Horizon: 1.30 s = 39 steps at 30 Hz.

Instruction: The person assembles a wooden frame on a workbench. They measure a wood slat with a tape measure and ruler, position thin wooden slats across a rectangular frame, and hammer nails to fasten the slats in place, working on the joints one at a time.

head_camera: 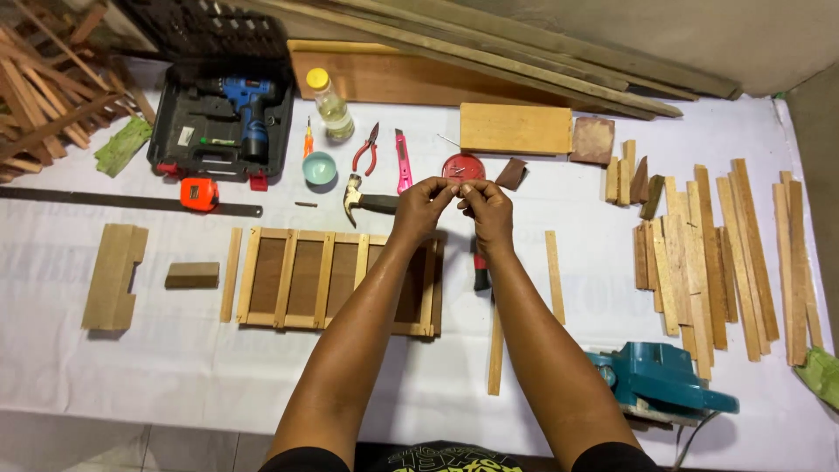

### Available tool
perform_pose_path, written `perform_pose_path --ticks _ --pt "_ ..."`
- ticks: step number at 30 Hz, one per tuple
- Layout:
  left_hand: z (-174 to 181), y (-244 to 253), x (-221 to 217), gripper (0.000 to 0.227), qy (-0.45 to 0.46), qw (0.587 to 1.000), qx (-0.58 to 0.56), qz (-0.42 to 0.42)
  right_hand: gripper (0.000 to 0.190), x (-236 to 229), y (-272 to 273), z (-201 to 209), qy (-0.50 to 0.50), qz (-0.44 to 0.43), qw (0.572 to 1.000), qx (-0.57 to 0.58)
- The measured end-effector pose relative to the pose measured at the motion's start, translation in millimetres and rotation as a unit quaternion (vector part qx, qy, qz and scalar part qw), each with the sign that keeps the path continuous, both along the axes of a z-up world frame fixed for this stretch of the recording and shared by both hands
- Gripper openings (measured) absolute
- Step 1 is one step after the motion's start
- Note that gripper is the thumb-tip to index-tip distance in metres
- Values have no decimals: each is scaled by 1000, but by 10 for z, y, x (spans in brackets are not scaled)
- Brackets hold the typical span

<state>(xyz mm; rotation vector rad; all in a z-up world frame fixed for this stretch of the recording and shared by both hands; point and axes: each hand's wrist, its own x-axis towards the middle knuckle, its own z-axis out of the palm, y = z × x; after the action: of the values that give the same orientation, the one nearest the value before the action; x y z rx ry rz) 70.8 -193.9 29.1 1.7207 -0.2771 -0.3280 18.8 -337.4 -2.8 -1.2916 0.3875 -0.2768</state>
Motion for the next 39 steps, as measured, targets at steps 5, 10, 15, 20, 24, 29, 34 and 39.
perform_pose_path --ticks 5,10,15,20,24,29,34,39 --pt "-25 369 -297 25 -23 999 -2 24 19 -219 341 -9 -5 28 1000 -3" --pt "-35 782 -346 24 -31 999 -17 16 18 -319 706 132 7 39 999 -19" --pt "78 1295 -316 25 -33 999 35 -21 17 -333 1170 182 9 42 998 -45" --pt "62 1683 -320 24 -25 999 31 -35 16 -358 1568 114 23 25 998 -56" --pt "31 1866 -354 24 -42 996 66 -35 18 -358 1681 -219 27 17 996 -79" --pt "15 1923 -454 25 -63 978 196 -11 16 -437 1849 -90 98 -6 983 -156" --pt "-250 1925 -578 24 -190 933 306 8 16 -397 1949 -134 178 -4 962 -205" --pt "-176 1926 -642 26 -153 920 356 -51 19 -356 2010 -232 179 -22 933 -313"
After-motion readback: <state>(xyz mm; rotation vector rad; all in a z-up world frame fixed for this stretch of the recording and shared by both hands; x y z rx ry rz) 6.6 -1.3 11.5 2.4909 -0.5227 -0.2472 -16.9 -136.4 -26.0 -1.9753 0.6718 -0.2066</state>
